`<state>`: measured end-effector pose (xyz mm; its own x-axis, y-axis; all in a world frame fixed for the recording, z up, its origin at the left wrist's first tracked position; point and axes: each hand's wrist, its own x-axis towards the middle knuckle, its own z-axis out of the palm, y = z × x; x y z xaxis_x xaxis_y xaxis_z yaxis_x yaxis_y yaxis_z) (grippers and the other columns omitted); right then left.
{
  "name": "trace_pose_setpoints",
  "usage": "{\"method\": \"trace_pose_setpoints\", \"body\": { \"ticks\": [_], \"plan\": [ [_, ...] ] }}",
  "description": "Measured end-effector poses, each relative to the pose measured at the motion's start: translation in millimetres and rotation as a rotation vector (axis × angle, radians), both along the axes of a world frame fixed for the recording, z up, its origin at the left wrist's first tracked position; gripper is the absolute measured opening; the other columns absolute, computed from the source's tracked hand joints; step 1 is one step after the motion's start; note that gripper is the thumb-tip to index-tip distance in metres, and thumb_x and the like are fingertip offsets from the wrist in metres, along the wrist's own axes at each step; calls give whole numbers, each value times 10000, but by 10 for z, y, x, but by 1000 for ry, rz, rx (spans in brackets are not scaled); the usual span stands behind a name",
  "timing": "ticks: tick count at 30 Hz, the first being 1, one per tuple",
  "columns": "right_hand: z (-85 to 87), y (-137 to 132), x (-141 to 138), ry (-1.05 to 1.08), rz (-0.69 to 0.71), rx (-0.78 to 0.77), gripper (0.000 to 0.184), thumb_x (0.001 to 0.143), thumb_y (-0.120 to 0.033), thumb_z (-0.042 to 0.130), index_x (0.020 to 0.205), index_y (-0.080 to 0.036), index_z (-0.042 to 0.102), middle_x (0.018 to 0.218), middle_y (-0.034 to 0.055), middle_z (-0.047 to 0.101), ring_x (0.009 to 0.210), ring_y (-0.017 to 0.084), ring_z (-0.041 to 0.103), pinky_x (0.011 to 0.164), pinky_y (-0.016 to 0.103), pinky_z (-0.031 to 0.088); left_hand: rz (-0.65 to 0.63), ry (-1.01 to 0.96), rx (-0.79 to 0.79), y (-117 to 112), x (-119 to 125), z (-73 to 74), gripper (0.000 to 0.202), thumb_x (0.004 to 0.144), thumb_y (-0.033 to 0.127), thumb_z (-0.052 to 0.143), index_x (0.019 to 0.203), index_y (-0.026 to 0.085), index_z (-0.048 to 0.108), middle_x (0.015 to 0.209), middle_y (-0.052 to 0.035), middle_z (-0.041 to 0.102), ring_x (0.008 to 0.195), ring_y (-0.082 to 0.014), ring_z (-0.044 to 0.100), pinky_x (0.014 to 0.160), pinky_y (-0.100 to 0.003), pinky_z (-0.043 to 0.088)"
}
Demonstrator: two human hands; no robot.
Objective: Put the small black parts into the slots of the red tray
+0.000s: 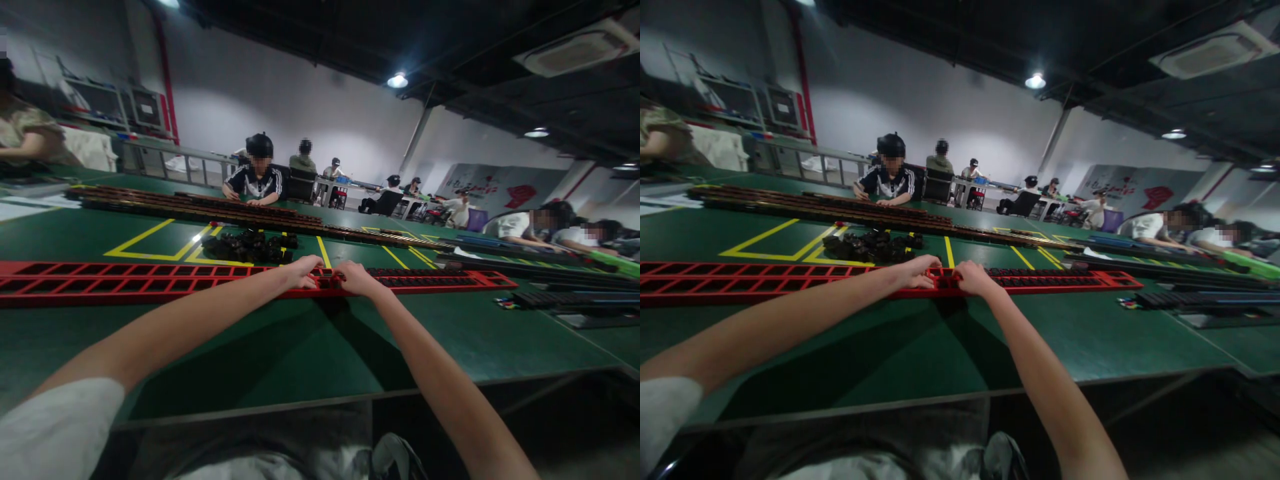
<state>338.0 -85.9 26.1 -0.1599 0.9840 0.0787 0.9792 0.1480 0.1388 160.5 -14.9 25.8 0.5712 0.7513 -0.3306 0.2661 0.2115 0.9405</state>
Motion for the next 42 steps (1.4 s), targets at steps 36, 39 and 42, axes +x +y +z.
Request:
{"method": "trace_pose_setpoints", "body": {
  "ticks": [36,39,42],
  "plan": [
    [27,-134,735,66,-221,-116,375,797,-85,556,1062,-253,761,1083,48,754,1072,255,633,975,392,330,-202,511,1262,427,-1604,-493,377,948,350,375,914,191,715,938,-75,711,857,-215,641,800,-311,488],
    [20,-130,727,56,-254,-113,383,796,-89,549,1077,-244,759,1114,66,745,1088,271,624,977,414,339,-235,522,1260,417,-1614,-468,382,952,339,373,983,202,728,1013,-73,733,913,-218,657,849,-315,497],
    [18,-143,713,52,-274,-110,394,801,-101,536,1095,-247,754,1146,79,729,1111,283,602,974,435,349,-281,529,1261,412,-1654,-436,379,938,298,398,1116,199,717,1133,-86,725,1031,-230,657,939,-327,492]
  ]
}}
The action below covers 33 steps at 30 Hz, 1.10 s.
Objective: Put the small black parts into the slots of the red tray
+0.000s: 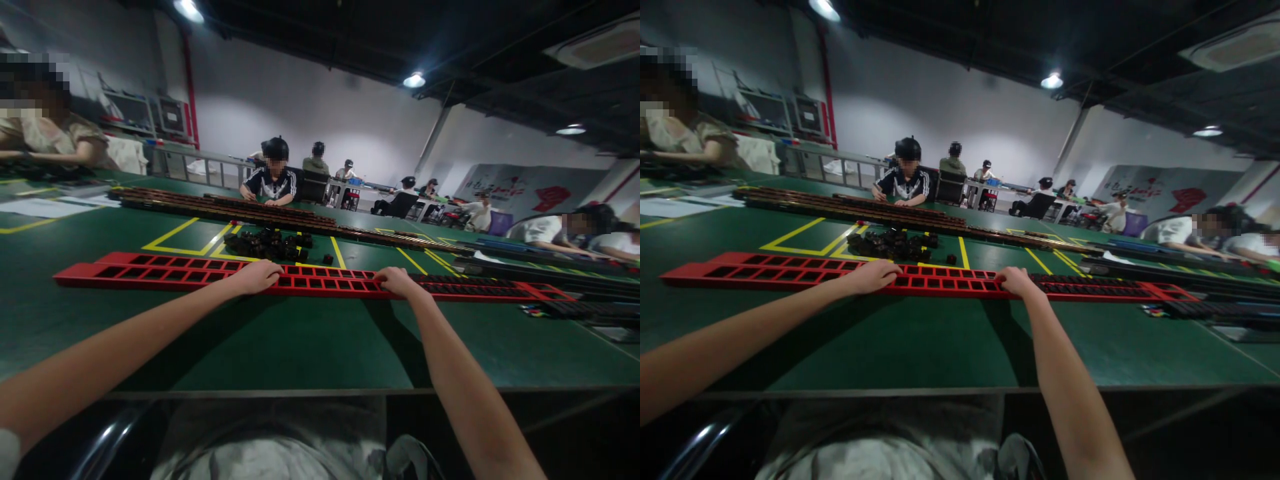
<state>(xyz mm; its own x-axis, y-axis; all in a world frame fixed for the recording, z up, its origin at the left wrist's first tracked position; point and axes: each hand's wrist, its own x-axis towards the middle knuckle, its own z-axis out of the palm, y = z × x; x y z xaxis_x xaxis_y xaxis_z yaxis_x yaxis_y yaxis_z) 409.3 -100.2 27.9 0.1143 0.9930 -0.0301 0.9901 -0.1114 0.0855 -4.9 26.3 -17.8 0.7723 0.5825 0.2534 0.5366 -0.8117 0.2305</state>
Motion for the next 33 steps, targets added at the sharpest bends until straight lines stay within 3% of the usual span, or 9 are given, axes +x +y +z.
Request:
{"method": "trace_pose_setpoints", "body": {
  "ticks": [3,7,14,18,22,27,33],
  "plan": [
    [24,2,-51,-40,3,17,415,784,-101,523,1083,-262,761,1203,94,692,1149,303,565,1006,503,329,-41,38,-5,4,-48,48,411,898,210,432,1221,200,687,1234,-85,697,1128,-220,640,1006,-312,472],
    [74,125,-280,-80,31,184,451,761,-94,508,1114,-258,735,1367,101,587,1276,326,461,1086,620,202,-79,84,1,17,-73,123,432,878,193,472,1260,225,674,1244,-62,698,1116,-205,654,978,-277,483],
    [6,602,-939,-29,229,225,388,797,-100,452,1080,-210,693,1282,97,638,1259,284,501,1142,613,123,-45,145,51,25,-21,202,316,905,239,516,1144,247,723,1110,-55,741,1009,-202,681,878,-257,497],
    [-64,878,-1151,-37,246,239,426,840,-120,445,1217,-185,633,1350,139,596,1274,286,493,1130,554,208,22,171,81,13,-28,226,216,896,283,552,981,225,742,941,-76,739,898,-226,688,792,-277,502],
    [-125,1078,-1302,26,171,259,494,881,-168,447,1369,-168,518,1405,163,552,1284,297,492,1073,491,316,80,171,103,15,-39,216,219,902,347,561,915,205,728,900,-99,727,869,-255,690,768,-307,500],
    [-134,1241,-1658,5,188,337,435,903,-181,414,1319,-163,540,1331,164,603,1242,301,520,1113,574,207,136,164,121,22,-26,169,239,888,382,577,883,199,730,901,-116,727,885,-278,692,778,-330,501],
    [-105,1535,-2218,19,245,285,400,922,-229,412,1300,-188,538,1298,143,628,1196,294,549,996,489,349,117,146,128,56,-68,128,267,898,405,548,922,219,738,908,-95,736,888,-255,691,773,-306,490]
  ]
}}
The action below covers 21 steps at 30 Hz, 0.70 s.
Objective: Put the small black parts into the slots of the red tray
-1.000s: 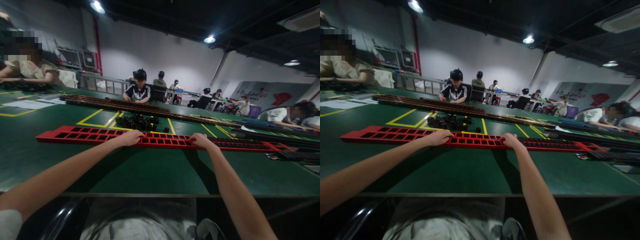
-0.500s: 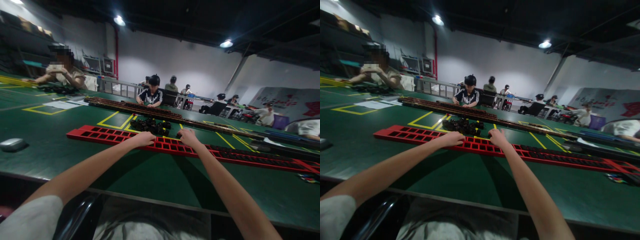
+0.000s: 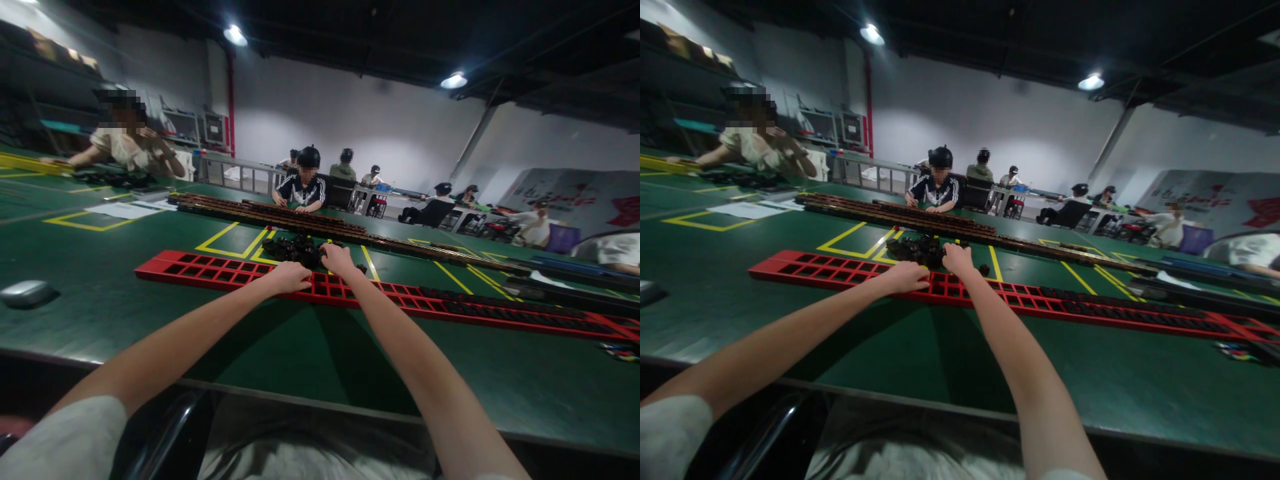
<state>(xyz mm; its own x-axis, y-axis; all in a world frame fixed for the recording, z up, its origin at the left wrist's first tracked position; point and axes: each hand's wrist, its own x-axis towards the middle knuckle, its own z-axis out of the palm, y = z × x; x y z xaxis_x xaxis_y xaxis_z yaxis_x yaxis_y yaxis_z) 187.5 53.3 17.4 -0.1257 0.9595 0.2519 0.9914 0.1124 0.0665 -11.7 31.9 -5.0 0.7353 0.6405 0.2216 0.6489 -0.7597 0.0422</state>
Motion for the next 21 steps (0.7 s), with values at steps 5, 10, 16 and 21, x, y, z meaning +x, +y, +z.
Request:
{"method": "trace_pose_setpoints", "body": {
  "ticks": [5,10,16,21],
  "plan": [
    [-57,120,-216,-22,17,-65,359,886,-298,535,1223,-181,578,1269,162,628,1188,330,529,982,514,347,-61,-35,-7,-22,-82,-8,299,941,361,467,1021,249,732,1007,-62,744,920,-212,679,804,-273,482],
    [-83,82,-175,-25,10,-80,331,858,-211,568,1189,-199,556,1252,136,618,1143,301,536,964,491,350,-67,-80,-17,-34,-82,-41,308,949,345,448,1024,248,730,1016,-58,744,937,-213,674,803,-271,480],
    [-85,-66,-56,9,39,-33,387,909,-333,568,1274,-218,511,1283,133,594,1187,307,489,974,474,346,-78,-117,-30,-8,-79,-62,306,947,340,448,1005,232,729,1021,-64,734,926,-217,671,788,-270,479],
    [-102,-279,60,214,87,137,421,990,-314,429,1401,-248,493,1318,138,543,1221,293,483,994,446,375,-98,-148,-21,-25,-78,-63,275,942,323,466,1048,224,700,1095,-56,689,990,-200,654,838,-259,479]
  ]
}}
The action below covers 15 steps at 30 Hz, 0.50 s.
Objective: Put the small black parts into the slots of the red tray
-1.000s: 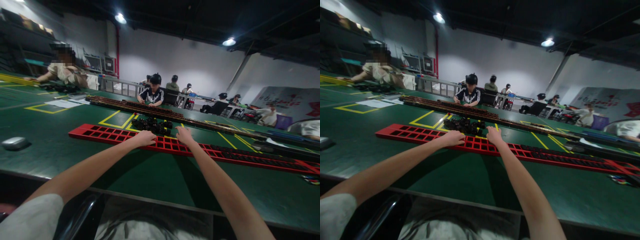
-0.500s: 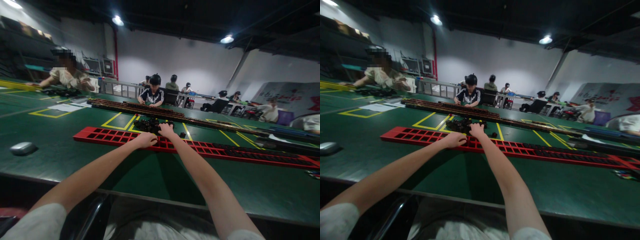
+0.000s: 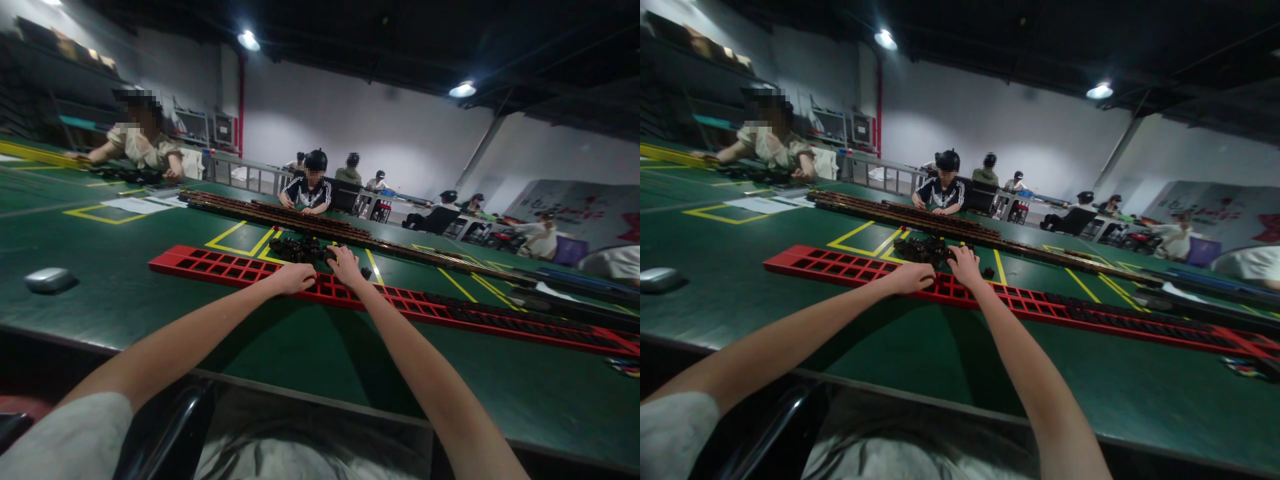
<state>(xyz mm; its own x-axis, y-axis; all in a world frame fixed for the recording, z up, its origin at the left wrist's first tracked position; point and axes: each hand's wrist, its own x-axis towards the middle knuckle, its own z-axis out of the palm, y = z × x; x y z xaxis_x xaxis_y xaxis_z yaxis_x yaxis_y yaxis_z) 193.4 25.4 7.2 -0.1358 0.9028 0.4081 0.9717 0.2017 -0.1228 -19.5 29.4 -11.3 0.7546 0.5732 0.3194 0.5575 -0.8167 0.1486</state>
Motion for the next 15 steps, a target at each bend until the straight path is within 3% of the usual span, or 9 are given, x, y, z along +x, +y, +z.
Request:
{"method": "trace_pose_setpoints", "body": {
  "ticks": [7,12,15],
  "plan": [
    [-108,-351,2,251,254,51,358,956,-154,386,1234,-137,610,1197,134,590,1134,198,560,1012,306,428,30,-20,14,-16,-15,-14,302,955,338,453,1184,203,595,1228,-80,620,1025,-227,645,834,-293,504],
    [-237,-416,3,293,381,109,308,907,-104,459,1155,-162,632,1146,115,637,1111,210,579,1020,350,442,5,10,12,-14,-31,-11,274,971,332,429,1144,212,604,1187,-62,636,1052,-217,638,889,-290,498],
    [-298,-379,25,321,428,182,290,864,-87,529,1125,-161,633,1125,115,651,1094,230,595,1006,392,460,-6,12,19,-11,-36,-17,300,966,309,429,1210,228,584,1225,-53,633,1095,-223,631,925,-304,498]
  ]
}}
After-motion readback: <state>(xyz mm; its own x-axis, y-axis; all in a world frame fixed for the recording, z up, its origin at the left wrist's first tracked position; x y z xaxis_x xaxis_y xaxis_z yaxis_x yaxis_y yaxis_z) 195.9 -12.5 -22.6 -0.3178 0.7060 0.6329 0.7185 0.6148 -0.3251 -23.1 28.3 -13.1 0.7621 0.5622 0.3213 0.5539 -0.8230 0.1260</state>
